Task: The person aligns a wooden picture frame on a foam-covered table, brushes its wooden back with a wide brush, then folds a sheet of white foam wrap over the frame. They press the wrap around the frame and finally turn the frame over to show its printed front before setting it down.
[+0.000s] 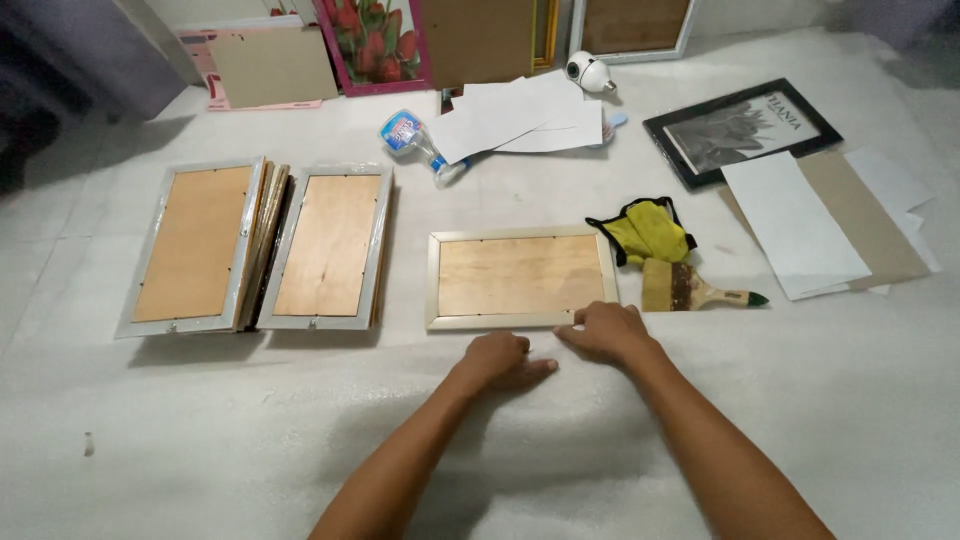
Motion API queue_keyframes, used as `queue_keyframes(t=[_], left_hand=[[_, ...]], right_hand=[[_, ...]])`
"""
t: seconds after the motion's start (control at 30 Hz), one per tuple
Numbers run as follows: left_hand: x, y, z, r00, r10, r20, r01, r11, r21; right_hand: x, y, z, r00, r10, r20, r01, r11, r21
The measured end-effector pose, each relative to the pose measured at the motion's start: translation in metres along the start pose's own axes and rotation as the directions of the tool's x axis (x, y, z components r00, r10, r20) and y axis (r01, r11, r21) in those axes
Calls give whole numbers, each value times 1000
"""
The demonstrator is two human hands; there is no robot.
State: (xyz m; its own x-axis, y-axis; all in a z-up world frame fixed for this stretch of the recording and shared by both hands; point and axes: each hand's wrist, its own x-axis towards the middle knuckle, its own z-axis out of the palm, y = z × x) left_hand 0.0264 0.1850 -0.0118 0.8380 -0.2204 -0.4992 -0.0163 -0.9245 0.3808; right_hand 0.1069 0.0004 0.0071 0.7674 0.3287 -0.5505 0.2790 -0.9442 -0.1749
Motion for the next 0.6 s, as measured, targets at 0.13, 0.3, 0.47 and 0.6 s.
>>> queue_keyframes(t=[0.13,0.3,0.47,0.6], left_hand=[[-1,1,11,1000,-9,22,9,1000,1],[-6,5,8,949,-79,307,48,993,107],[-53,24,-39,893,-132,431,102,991,92],[-53,4,-75,917,-93,387,116,993,-36]], right_hand=[[8,11,21,999,12,-34,-13,999,-51],[13,15,33,1000,25,-9,-25,997,-70],[22,8,53,1000,7,2,-7,990,-138],[15,5,42,998,-28,58,37,986,-161]])
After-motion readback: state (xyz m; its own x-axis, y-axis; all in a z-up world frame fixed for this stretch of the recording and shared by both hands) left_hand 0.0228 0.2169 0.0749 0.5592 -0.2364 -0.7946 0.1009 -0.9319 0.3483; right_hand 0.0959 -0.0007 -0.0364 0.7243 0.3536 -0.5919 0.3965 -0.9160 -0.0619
